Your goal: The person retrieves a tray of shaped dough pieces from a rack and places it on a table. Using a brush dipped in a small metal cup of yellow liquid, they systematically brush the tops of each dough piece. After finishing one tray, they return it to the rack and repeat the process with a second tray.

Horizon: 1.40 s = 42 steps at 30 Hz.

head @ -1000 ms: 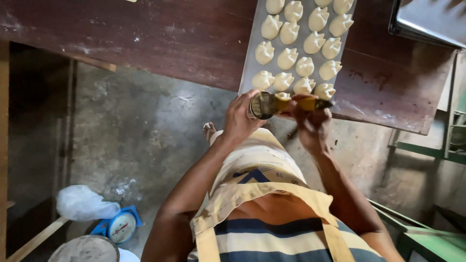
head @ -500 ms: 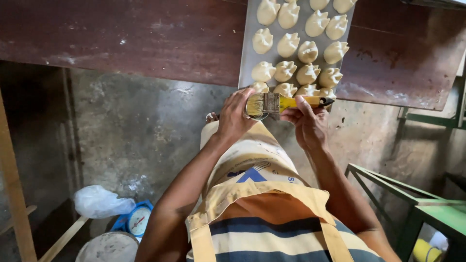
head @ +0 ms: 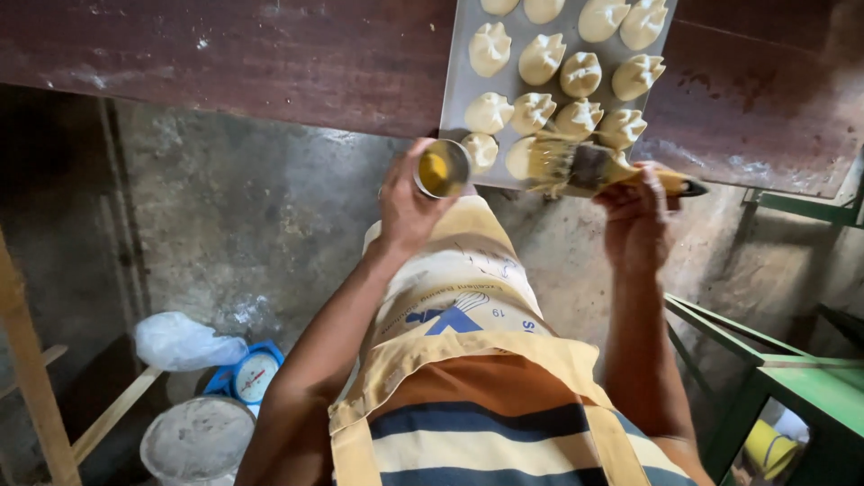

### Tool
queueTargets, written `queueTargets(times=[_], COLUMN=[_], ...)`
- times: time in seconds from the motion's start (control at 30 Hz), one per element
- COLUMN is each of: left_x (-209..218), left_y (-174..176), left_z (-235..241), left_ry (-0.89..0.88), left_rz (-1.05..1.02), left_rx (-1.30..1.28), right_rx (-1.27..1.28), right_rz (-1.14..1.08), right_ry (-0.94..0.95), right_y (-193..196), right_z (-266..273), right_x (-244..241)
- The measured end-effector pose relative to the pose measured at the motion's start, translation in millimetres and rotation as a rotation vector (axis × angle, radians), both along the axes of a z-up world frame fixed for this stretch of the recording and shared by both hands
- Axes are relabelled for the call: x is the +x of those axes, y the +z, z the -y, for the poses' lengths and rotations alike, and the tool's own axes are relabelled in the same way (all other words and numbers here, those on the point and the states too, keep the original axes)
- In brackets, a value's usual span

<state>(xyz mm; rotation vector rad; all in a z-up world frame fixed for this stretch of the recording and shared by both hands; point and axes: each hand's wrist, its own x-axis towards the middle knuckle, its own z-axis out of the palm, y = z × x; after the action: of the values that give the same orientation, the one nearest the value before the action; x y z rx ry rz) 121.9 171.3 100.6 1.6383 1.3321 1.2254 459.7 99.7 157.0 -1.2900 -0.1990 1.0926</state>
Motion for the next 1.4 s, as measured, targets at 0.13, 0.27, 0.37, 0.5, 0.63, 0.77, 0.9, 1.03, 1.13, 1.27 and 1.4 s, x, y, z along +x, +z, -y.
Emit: queueTargets(times=[0.13, 0.27, 0.37, 0.5, 0.63, 0.77, 0.9, 1.03, 1.13, 1.27, 1.4], left_x=[-32.9, -59.8, -72.0, -81.2, -82.4, -84.7, -85.7, -79.7, -76.6, -70.0, -55.9], left_y=[-7.2, -2.2, 4.0, -2.0, -3.5, 4.7, 23.7, 31.2, 29.4, 22.8, 26.1], left_z=[5.9, 18.1, 28.5, 43.0, 51.2, 53.2, 48.8, 40.9, 38.7, 37.4, 26.4], left_ry=[0.077, 0.222, 0.245, 0.301, 0.331, 0.367, 0.323, 0.397, 0.451, 0.551, 0.564], left_rz=[0.07, -0.042, -0.048, -0.057, -0.048, -0.08, -0.105, -0.12, -0.137, -0.281, -0.275], left_rx=[-0.05, -0.089, -0.123, -0.119, -0.129, -0.142, -0.231, -0.214, -0.175, -0.238, -0.211], right_rx=[0.024, 0.011, -0.029, -0.062, 0.048, -0.045, 0.145, 0.09, 0.17, 0.205, 0.321], right_rz=[0.164, 0.493, 0.631, 0.928, 0.785, 0.822, 0.836, 0.839, 0.872, 0.643, 0.924], right_ry=[0.01, 0.18, 0.352, 0.354, 0.258, 0.318, 0.269, 0.452, 0.459, 0.39, 0.592], right_y=[-11.4, -18.8, -44.5, 1.2, -27.5, -5.7, -10.2, -27.9, -10.2, -17.0, -17.8], right_z=[-14.0, -38.7, -49.5, -64.1, -96.4, -121.0, -171.5, -217.9, -239.6, -285.2, -318.5], right_x=[-8.7, -63.4, -42.9, -30.0, -32.3, -26.2, -16.7, -11.8, -3.0, 2.3, 9.2])
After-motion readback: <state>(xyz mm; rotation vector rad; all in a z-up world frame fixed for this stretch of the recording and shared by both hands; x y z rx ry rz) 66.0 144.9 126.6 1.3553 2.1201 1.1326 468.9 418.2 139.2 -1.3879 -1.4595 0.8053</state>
